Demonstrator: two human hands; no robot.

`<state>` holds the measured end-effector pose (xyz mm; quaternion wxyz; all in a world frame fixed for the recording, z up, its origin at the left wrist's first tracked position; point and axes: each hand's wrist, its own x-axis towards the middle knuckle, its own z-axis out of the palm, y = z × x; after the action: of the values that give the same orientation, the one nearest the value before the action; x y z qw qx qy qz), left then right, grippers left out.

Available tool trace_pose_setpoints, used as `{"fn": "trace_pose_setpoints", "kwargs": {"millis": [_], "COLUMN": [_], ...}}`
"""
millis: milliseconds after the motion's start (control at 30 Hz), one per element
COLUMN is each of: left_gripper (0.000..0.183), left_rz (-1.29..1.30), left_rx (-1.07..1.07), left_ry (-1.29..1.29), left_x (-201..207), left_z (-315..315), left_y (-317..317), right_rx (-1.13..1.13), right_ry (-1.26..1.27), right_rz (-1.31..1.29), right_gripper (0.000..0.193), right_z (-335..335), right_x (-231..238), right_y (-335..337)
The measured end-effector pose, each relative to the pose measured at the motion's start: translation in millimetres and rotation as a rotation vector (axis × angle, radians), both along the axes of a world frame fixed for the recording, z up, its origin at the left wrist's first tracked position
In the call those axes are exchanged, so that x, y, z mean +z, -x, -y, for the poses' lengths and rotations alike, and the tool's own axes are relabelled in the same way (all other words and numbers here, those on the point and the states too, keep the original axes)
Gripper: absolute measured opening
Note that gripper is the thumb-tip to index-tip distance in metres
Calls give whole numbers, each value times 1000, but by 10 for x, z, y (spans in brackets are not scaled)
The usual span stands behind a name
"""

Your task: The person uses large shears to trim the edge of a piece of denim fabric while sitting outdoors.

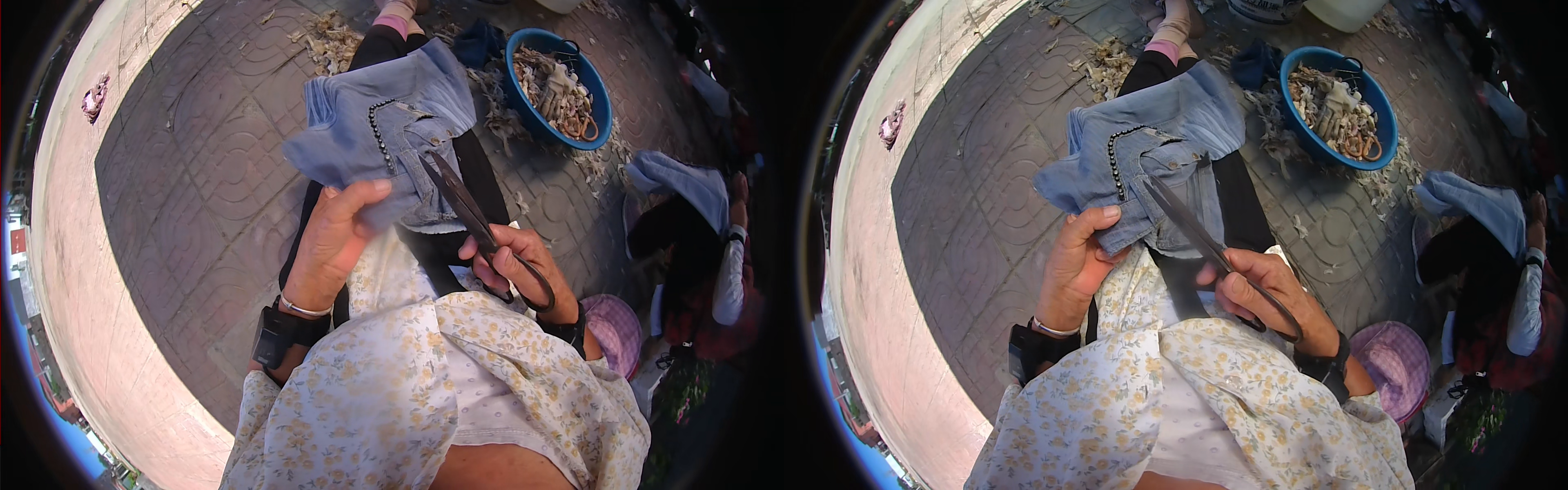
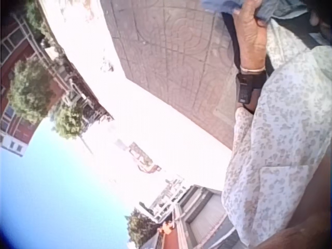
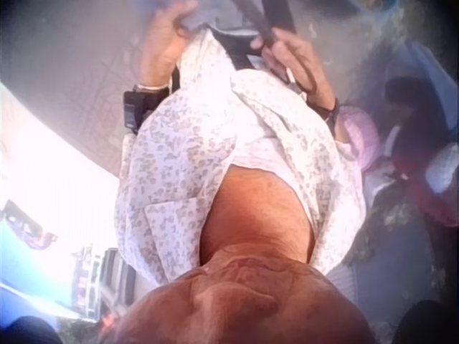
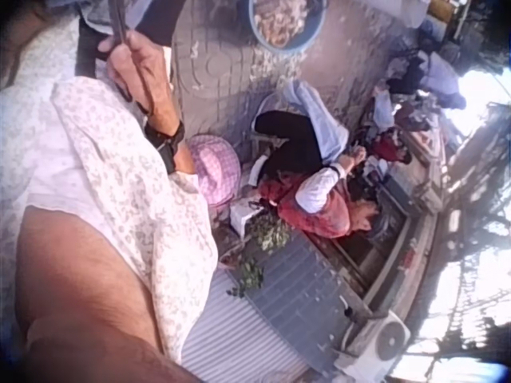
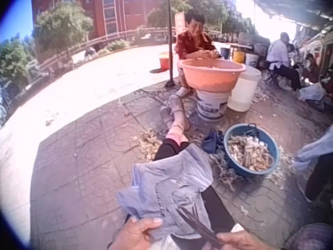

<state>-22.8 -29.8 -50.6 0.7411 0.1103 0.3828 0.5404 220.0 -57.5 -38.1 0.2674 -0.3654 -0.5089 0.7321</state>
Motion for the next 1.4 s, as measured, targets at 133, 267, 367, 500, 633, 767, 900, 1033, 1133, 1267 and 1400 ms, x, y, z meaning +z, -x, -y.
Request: {"fn": "trace_pose_setpoints", "kwargs": {"millis": [133,267,367,500,633,767,900,1033,1133,1267,1400], "left_gripper": [32,32,31,33,36,37,37,36,36,37,39], "left_rz": [-4,14,26,45,-16,-46,-84,-103,-128,-150,-153], "left_rx": [71,33,2,-25,2,-10,-23,6,14,24,24], "left_ry": [67,0,-28,-53,-58,-102,-96,-116,-135,-137,-154], "left_x": [35,4,-21,20,97,-22,-15,-39,-28,-43,-41], "left_z": [-27,-15,-10,-16,-12,11,12,22,28,34,32], "left_y": [-75,-28,3,9,-50,-20,-3,-28,-41,-40,-46], "right_rx": [-7,-22,-19,-6,-11,-11,50,45,38,70,69], "right_ry": [56,50,48,62,87,93,116,124,143,148,160], "right_rz": [50,2,16,56,84,74,-13,41,56,-8,-27], "right_gripper": [54,45,44,48,58,58,40,51,56,43,42], "right_z": [37,50,52,46,47,48,45,57,56,48,37], "right_x": [27,13,3,7,51,54,32,38,47,2,17], "right_y": [-13,-27,-25,-30,-4,-6,-65,-28,-9,-46,-36]}}
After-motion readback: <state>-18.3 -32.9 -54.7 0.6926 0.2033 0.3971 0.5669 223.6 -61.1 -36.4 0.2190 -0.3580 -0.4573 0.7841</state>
